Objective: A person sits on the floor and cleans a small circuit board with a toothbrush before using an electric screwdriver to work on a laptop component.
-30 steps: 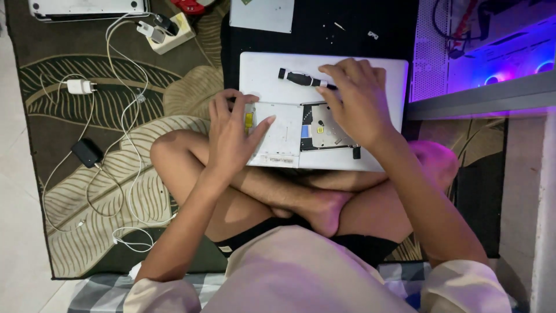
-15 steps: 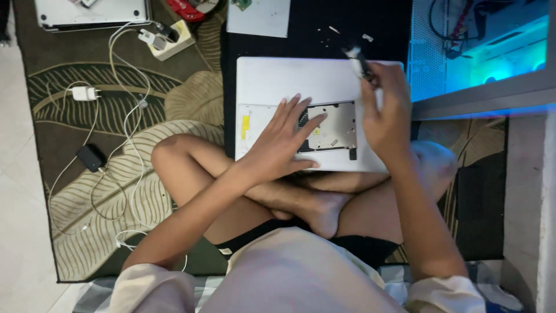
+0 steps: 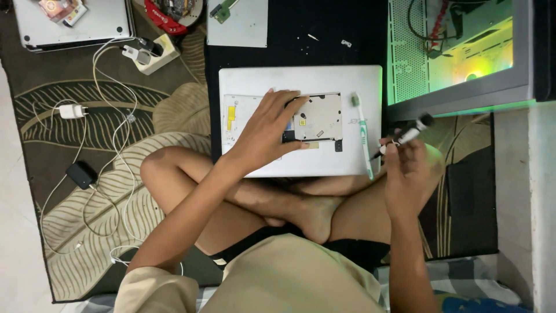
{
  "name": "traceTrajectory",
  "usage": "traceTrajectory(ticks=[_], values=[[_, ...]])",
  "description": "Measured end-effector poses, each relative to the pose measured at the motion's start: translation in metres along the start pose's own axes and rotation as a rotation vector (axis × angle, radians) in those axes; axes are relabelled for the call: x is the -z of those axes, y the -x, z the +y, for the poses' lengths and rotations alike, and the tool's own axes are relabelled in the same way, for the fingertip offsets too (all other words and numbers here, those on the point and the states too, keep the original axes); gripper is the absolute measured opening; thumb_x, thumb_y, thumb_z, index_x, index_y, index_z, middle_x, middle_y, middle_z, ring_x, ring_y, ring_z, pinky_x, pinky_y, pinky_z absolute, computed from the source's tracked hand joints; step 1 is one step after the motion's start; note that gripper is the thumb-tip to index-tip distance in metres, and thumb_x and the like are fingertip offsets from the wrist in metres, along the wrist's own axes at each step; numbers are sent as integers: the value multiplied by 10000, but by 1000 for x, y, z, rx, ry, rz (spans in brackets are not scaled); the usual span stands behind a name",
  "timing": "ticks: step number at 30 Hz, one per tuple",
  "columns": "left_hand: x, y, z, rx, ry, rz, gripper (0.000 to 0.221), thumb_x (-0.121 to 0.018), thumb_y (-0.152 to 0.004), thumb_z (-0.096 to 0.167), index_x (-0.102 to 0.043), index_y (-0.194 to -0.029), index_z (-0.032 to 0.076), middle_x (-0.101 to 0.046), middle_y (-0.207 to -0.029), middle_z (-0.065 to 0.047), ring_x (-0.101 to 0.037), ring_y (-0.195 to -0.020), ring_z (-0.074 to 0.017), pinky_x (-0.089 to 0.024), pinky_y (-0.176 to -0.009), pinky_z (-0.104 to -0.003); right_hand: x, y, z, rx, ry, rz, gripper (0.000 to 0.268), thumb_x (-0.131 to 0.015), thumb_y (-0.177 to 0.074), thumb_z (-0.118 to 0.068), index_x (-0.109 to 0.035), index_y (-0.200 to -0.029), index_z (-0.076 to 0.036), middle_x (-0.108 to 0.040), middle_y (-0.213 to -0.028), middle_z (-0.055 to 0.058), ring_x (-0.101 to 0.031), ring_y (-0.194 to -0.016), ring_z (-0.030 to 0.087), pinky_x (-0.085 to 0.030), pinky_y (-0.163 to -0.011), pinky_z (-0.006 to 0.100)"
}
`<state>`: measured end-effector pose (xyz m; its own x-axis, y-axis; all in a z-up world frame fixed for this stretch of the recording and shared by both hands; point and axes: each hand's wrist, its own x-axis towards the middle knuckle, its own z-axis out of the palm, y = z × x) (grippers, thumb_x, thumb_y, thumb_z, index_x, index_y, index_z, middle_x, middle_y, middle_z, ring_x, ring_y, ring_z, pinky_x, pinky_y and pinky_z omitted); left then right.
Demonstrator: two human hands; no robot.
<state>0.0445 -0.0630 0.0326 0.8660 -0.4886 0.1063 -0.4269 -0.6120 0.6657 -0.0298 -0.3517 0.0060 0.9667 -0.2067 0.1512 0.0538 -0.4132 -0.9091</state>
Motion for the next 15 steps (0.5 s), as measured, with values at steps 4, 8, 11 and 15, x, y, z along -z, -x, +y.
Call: traceTrajectory(ticks=[4, 8, 11, 15], values=[[3, 2, 2, -15, -3, -14, 806, -873, -822, 281, -481, -1494, 70, -515, -1451, -235, -408, -1434, -413, -135, -1269, -550, -2, 5, -36, -39, -17, 66, 624, -613, -1008, 111, -250, -1515, 119, -627, -1112, 258, -631, -785, 239, -528, -714, 287], [3, 9, 7, -8, 81, 56, 710, -890, -806, 264, -574, -1425, 117, -435, -1544, -224, -331, -1483, -444, -97, -1260, -591, -4, 7, -46, -13, -40, 67, 792, -616, -1012, 73, -89, -1601, 23, -422, -1414, 312, -693, -910, 309, -552, -796, 326], [7, 26, 18, 28, 208, 219, 619, -885, -827, 223, -613, -1373, 117, -410, -1565, -230, -304, -1494, -476, -141, -1249, -618, -8, 10, -17, -9, 140, 125, 782, -697, -982, -146, -239, -1599, 1, -436, -1378, 261, -491, -1187, 331, -353, -1031, 405], [-1, 58, 16, 73, 282, 540, 342, -825, -878, 97, -685, -1189, 87, -484, -1482, -169, -418, -1445, -418, -319, -1216, -565, -12, 18, 2, -97, -122, 5, 864, -634, -1029, -39, -69, -1668, -180, -688, -1076, 197, -685, -1040, 229, -456, -1066, 364]])
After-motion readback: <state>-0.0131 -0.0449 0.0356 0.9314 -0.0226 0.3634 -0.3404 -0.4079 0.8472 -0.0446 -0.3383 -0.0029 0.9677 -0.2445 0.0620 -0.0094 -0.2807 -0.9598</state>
